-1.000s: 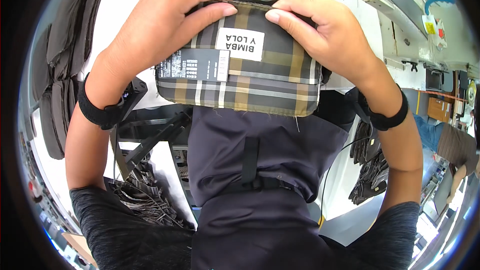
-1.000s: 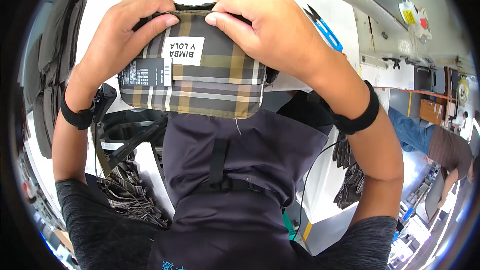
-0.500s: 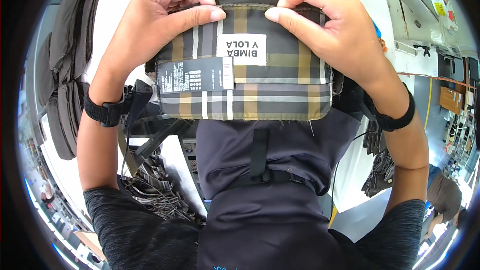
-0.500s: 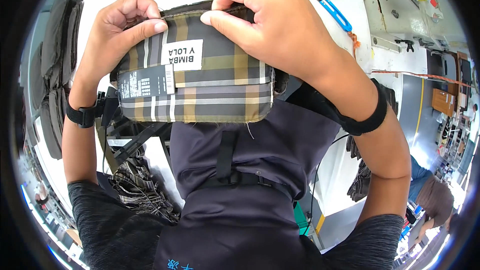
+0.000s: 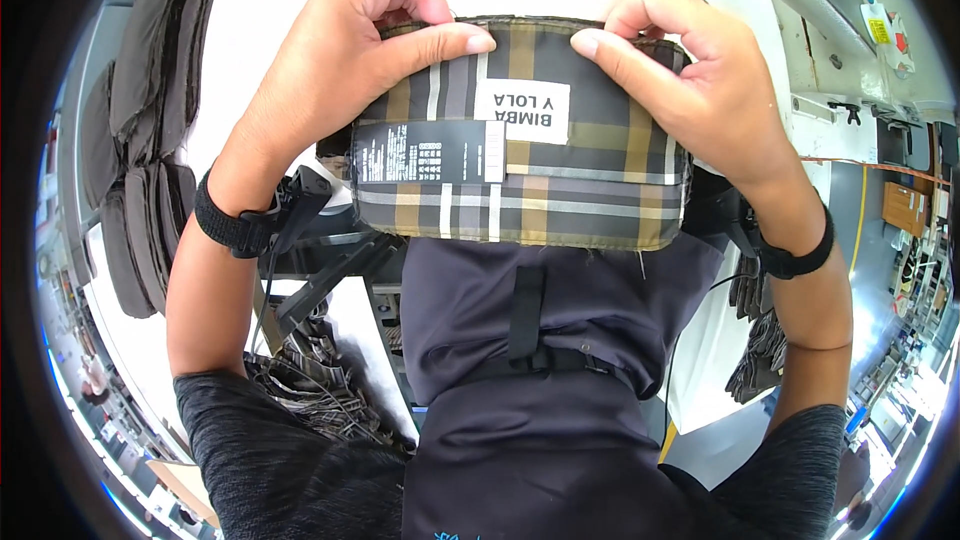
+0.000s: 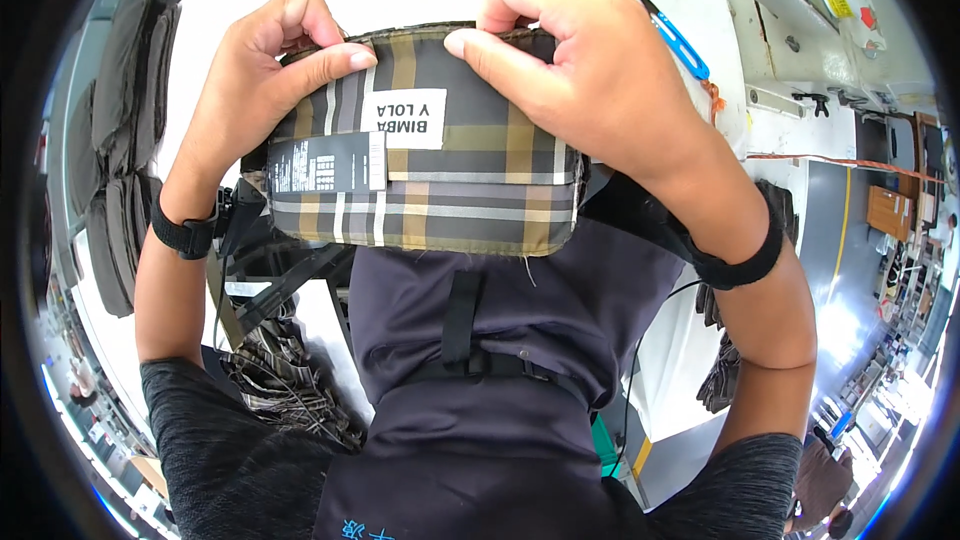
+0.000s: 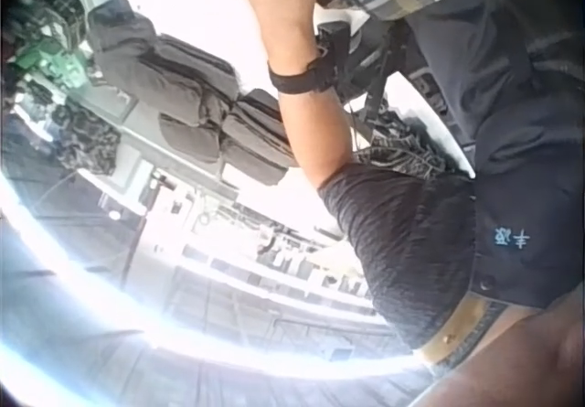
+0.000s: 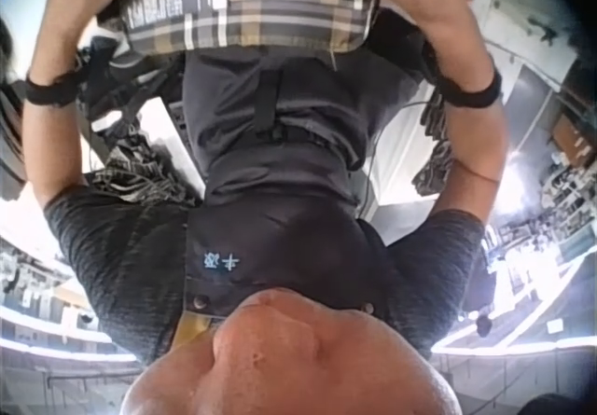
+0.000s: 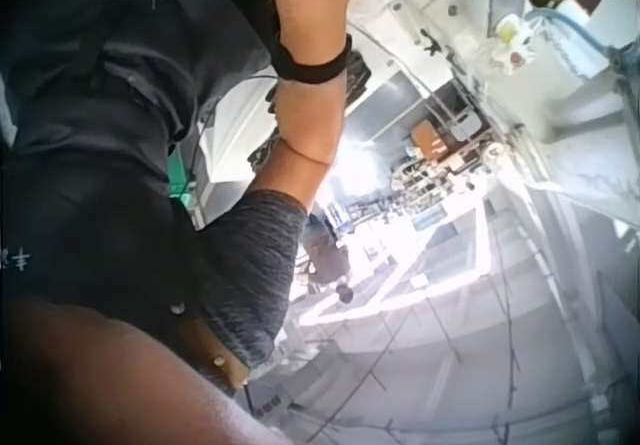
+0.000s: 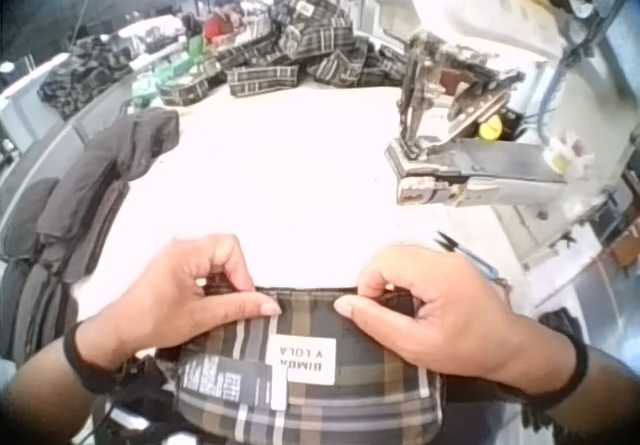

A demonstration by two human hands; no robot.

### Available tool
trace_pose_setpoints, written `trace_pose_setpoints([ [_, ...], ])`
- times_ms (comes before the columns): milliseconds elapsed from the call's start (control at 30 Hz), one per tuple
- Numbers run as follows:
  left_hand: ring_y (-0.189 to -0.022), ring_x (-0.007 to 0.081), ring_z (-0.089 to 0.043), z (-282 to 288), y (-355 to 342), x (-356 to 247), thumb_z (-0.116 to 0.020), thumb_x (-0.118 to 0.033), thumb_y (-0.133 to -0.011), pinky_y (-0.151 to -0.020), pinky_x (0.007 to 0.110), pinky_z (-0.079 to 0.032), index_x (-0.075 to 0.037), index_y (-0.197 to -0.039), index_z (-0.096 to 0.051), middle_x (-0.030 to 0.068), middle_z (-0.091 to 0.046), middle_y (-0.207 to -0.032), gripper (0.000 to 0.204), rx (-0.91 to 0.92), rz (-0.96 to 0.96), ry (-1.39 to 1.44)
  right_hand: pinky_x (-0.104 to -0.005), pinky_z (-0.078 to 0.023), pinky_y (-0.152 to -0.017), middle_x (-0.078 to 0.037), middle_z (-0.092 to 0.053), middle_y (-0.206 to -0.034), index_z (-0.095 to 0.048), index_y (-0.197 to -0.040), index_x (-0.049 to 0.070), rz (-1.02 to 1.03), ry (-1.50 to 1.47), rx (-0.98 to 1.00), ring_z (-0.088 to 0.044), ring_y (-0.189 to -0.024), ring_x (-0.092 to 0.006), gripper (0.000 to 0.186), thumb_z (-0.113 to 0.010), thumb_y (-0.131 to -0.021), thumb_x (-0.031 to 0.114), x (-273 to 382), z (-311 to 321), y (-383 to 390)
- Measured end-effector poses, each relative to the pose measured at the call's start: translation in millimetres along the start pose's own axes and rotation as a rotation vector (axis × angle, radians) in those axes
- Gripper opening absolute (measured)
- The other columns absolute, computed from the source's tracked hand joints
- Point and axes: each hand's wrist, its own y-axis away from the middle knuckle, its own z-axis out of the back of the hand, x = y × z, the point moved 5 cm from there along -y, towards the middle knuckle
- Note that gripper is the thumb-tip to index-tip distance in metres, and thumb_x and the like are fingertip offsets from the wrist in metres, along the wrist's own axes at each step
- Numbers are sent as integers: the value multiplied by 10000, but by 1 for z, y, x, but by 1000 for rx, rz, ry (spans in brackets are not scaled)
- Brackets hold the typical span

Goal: Sewing and assembling fabric bags using an industrial sewing machine.

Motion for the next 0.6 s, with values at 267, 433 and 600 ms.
trace_pose_setpoints([
  [267, -820, 40, -613, -1, 1, -6, -809, -135, -976, -762, 229, -522, -38, -1046, -694, -33, -678, -885, 166, 8, -15, -38, -297, -476, -659, -51, -643, -794, -662, -886, 27, 23, -43, -51, -584, -714, -152, 190, -821, -918, 127, 0, -1, 2],
  [433, -855, 107, -701, -4, 1, -11, -779, -147, -985, -813, 280, -561, 16, -1098, -794, 70, -808, -981, 199, 55, 21, -23, -364, -505, -649, -112, -667, -816, -677, -912, 27, 59, 1, -83, -625, -680, -259, 222, -817, -916, 200, -1, 1, 5],
  [600, -833, 164, -725, 3, 3, -15, -785, -126, -967, -791, 303, -555, 30, -1062, -791, 116, -806, -947, 182, 20, -88, -138, -412, -525, -714, -115, -698, -852, -704, -935, 30, 135, 224, 20, -661, -759, -324, 250, -819, -909, 250, 8, 24, 11],
])
